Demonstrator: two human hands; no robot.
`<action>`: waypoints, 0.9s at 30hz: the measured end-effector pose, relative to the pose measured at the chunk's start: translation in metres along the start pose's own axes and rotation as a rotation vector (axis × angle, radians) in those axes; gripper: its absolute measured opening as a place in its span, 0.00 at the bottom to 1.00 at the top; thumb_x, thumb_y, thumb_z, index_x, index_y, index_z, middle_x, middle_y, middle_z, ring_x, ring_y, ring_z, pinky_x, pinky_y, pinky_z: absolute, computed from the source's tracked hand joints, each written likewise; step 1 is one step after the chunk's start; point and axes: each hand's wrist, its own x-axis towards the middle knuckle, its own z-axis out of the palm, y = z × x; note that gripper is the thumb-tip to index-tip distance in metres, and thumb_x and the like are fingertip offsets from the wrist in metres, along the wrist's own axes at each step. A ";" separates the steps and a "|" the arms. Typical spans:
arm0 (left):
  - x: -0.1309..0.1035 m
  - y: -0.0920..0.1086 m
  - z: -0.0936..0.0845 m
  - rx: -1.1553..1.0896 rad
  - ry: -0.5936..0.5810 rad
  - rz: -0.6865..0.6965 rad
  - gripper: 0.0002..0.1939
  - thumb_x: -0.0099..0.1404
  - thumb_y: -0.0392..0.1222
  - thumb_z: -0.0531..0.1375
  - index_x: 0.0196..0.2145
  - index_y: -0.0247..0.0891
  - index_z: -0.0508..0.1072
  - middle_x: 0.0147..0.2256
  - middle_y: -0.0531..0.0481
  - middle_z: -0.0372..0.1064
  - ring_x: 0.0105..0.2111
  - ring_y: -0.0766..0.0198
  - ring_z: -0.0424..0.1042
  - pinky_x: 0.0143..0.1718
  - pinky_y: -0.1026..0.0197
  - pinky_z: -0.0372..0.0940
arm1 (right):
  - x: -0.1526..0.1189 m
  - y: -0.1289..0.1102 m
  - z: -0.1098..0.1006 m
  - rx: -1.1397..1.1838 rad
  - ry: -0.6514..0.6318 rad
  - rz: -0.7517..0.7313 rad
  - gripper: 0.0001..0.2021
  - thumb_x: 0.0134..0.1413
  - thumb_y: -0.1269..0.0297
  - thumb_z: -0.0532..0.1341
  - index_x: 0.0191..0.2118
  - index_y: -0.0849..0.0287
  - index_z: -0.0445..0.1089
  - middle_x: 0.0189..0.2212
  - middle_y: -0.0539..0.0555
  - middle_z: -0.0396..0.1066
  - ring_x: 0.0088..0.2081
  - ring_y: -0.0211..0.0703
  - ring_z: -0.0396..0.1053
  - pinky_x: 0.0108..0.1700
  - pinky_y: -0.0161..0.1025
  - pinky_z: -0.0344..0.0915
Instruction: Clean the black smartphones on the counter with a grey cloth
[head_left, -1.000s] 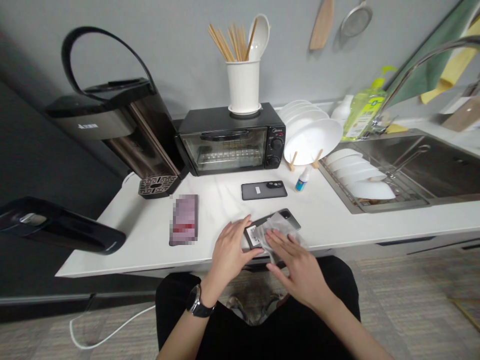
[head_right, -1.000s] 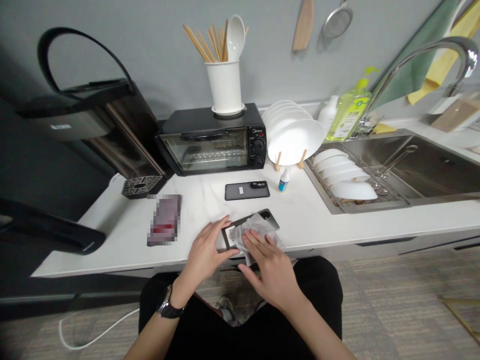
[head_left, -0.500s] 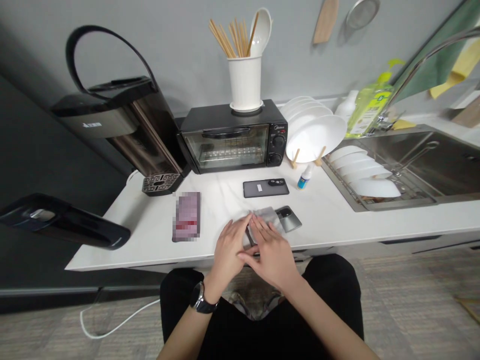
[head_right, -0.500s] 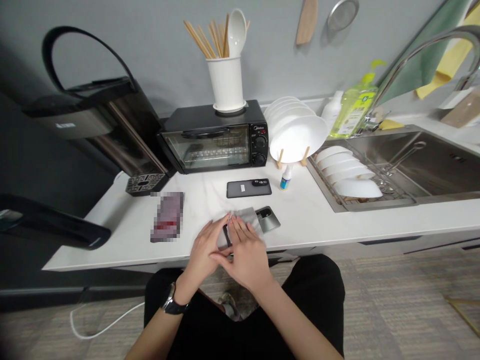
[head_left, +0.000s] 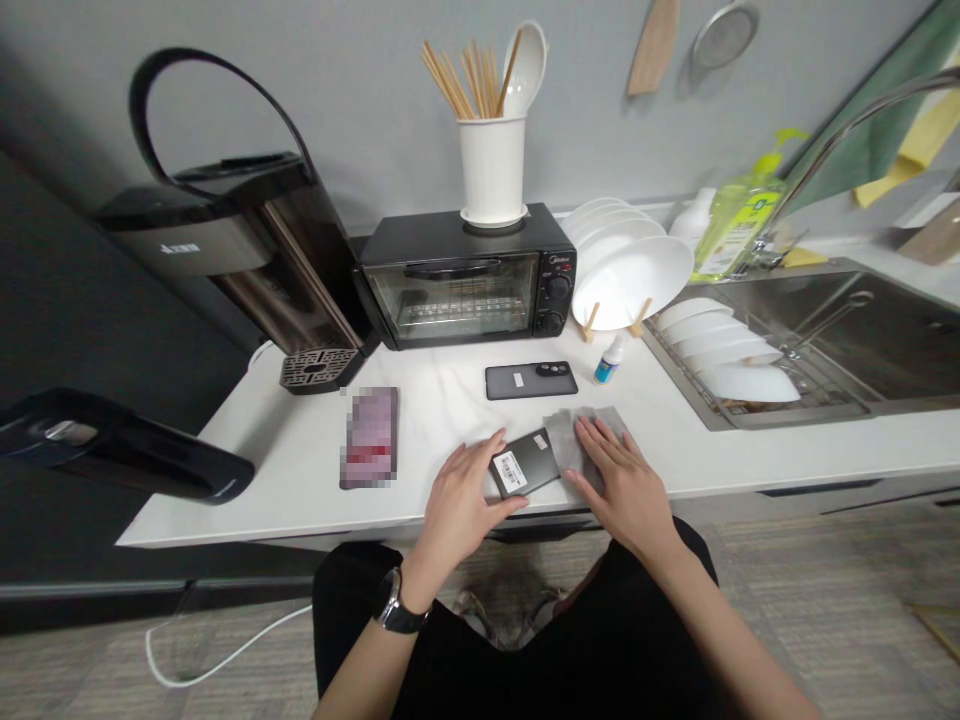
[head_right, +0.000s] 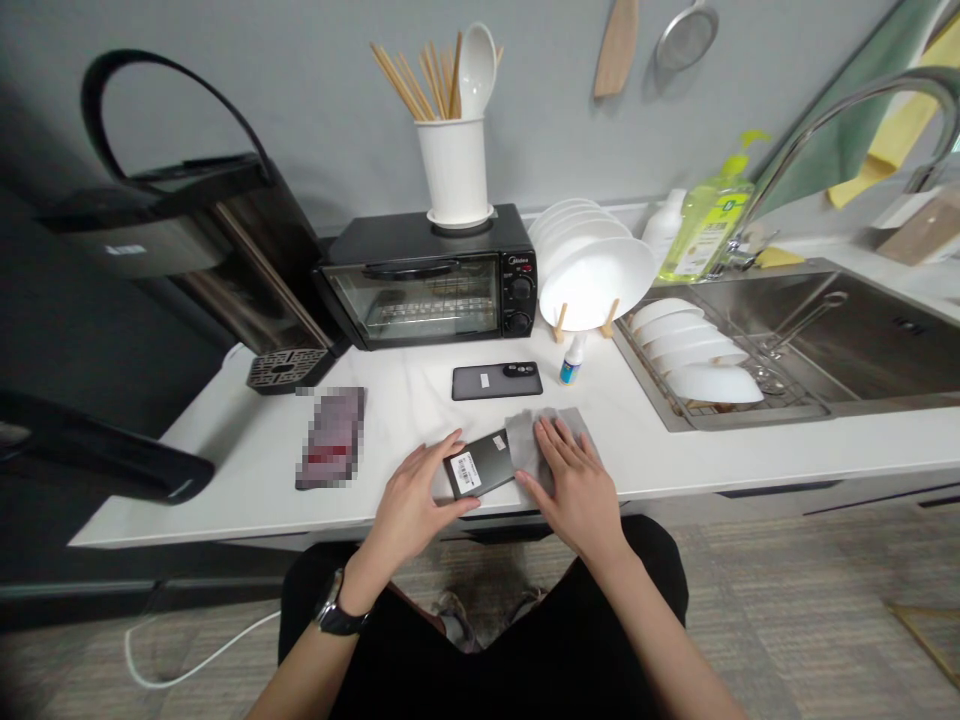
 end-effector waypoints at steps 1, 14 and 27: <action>0.000 0.000 0.000 -0.003 -0.001 0.003 0.50 0.60 0.43 0.74 0.72 0.50 0.53 0.60 0.45 0.74 0.60 0.50 0.73 0.69 0.38 0.58 | 0.006 -0.003 0.004 -0.005 0.013 0.007 0.35 0.71 0.46 0.55 0.75 0.59 0.53 0.70 0.62 0.61 0.71 0.61 0.57 0.70 0.65 0.57; -0.009 -0.007 0.010 0.065 0.013 -0.010 0.47 0.64 0.37 0.69 0.73 0.46 0.50 0.66 0.42 0.66 0.66 0.49 0.67 0.70 0.39 0.57 | -0.015 -0.095 0.003 0.250 -0.194 -0.203 0.39 0.67 0.40 0.59 0.73 0.61 0.56 0.70 0.63 0.60 0.71 0.56 0.59 0.70 0.58 0.60; -0.004 0.000 0.003 0.008 -0.009 -0.018 0.48 0.62 0.44 0.73 0.72 0.50 0.52 0.63 0.47 0.71 0.64 0.52 0.69 0.71 0.39 0.55 | 0.013 -0.023 0.015 -0.008 0.039 0.022 0.39 0.68 0.41 0.57 0.73 0.67 0.56 0.70 0.67 0.60 0.72 0.64 0.55 0.70 0.65 0.57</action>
